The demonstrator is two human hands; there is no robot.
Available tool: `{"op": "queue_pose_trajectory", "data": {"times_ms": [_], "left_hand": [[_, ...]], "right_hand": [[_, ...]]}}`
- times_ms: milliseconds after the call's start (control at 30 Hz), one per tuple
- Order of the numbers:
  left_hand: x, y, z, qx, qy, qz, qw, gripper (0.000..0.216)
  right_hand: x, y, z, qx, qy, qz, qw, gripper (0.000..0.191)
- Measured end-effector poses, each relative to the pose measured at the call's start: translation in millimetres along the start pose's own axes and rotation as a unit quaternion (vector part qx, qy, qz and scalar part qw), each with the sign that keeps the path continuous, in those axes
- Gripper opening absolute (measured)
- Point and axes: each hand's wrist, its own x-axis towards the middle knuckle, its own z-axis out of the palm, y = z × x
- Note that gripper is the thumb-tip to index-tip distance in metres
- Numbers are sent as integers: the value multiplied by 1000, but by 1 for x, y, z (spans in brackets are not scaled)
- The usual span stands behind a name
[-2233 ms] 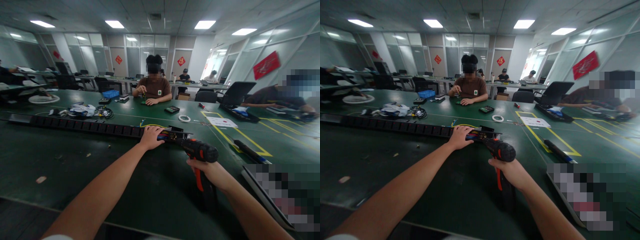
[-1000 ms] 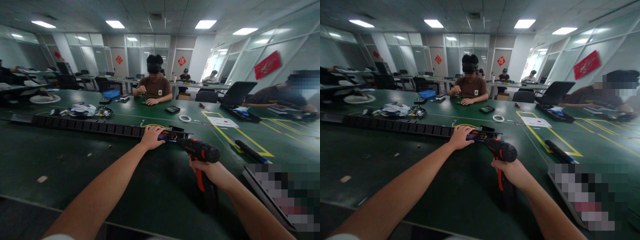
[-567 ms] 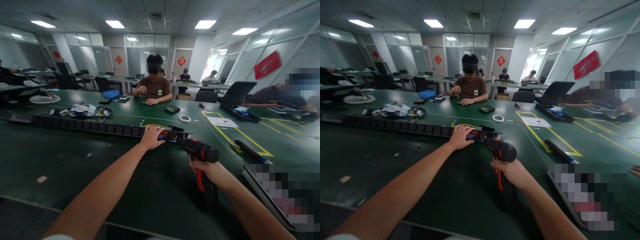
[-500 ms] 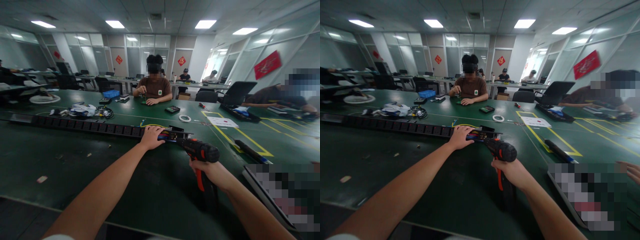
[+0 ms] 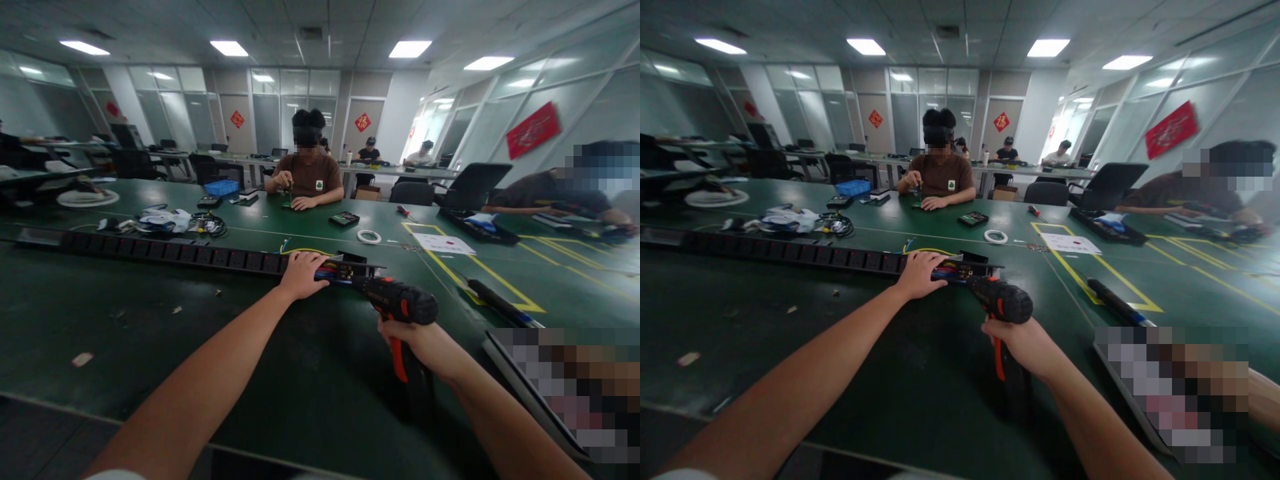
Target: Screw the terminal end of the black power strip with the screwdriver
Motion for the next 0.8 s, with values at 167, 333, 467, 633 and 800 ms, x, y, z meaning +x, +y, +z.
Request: {"op": "queue_pose_trajectory", "data": {"times_ms": [167, 333, 467, 633, 800], "left_hand": [[0, -1, 1, -6, 1, 1, 1000, 65], [0, -1, 1, -7, 5, 5, 1000, 64], [0, -2, 2, -6, 4, 4, 1000, 65], [0, -2, 2, -6, 2, 1, 1000, 64], [0, -2, 2, -7, 3, 3, 1000, 64]], "right_hand": [[-3, -2, 1, 11, 0, -8, 1000, 15], [-5, -4, 3, 19, 7, -4, 1000, 10], [-4, -1, 2, 23, 8, 2, 1000, 11], [-3, 1, 2, 19, 9, 0, 1000, 13], [-3, -1, 2, 14, 5, -9, 1000, 15]]}}
